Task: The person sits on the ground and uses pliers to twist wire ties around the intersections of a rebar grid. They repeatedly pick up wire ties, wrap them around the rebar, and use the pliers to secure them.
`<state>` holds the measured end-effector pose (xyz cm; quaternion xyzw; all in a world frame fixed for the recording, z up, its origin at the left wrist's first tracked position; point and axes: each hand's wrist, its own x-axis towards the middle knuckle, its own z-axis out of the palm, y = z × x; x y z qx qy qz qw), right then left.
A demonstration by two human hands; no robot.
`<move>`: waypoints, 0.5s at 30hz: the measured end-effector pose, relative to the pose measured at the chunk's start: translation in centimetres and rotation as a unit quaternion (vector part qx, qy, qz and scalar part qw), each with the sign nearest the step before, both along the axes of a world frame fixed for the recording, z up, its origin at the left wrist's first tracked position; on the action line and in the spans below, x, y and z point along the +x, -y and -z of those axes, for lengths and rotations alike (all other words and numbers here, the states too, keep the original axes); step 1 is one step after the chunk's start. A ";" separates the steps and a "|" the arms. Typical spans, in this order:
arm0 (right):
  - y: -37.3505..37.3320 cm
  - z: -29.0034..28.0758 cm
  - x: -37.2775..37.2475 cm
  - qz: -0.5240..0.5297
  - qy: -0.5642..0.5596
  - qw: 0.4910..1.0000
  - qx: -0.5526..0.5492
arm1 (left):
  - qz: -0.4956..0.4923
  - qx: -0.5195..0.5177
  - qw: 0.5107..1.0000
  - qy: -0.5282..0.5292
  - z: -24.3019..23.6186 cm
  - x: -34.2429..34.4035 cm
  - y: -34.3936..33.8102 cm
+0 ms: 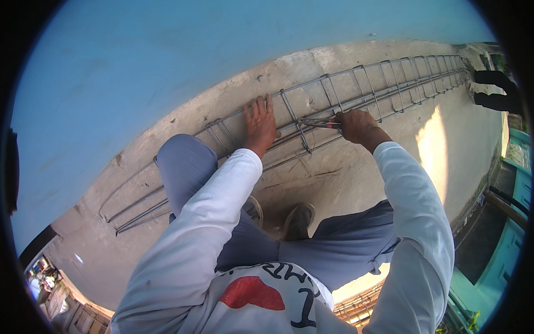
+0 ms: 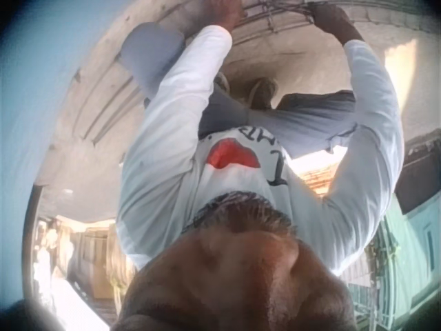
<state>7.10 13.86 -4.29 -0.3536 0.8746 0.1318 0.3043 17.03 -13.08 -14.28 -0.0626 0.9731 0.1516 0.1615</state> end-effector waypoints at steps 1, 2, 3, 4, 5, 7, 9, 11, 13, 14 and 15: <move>-1.3 1.0 0.5 -0.038 0.032 0.999 0.005 | 0.003 0.005 1.000 -0.008 -0.2 -0.4 -0.4; -1.6 1.9 0.5 -0.085 0.069 0.994 0.006 | -0.003 0.005 1.000 -0.012 0.0 -0.3 -0.3; 0.8 0.7 1.1 0.138 0.213 0.967 0.006 | -0.012 0.001 1.000 -0.014 0.4 0.1 0.4; 3.1 -0.7 2.0 0.350 0.344 0.871 0.011 | -0.019 -0.006 1.000 -0.001 0.8 0.5 0.8; 4.2 -2.4 2.7 0.544 0.443 0.713 0.019 | -0.021 -0.006 1.000 0.005 0.7 0.4 0.3; 3.9 -3.0 3.3 0.584 0.479 0.655 -0.024 | -0.019 -0.007 1.000 -0.003 0.9 0.2 0.5; 3.7 -3.3 4.2 0.608 0.482 0.629 -0.043 | -0.011 -0.010 1.000 -0.027 1.0 0.4 0.5; 4.4 -3.1 5.2 0.618 0.450 0.642 -0.049 | -0.011 0.005 1.000 -0.021 0.9 0.7 0.8; 4.3 -2.7 6.5 0.622 0.428 0.653 -0.065 | -0.015 0.028 0.998 -0.051 0.5 0.9 0.9; 4.1 -2.5 7.0 0.627 0.422 0.651 -0.072 | -0.020 0.043 0.996 -0.081 0.1 1.4 0.7; 3.8 -2.4 7.3 0.634 0.415 0.648 -0.079 | -0.024 0.059 0.992 -0.111 -0.3 1.7 0.3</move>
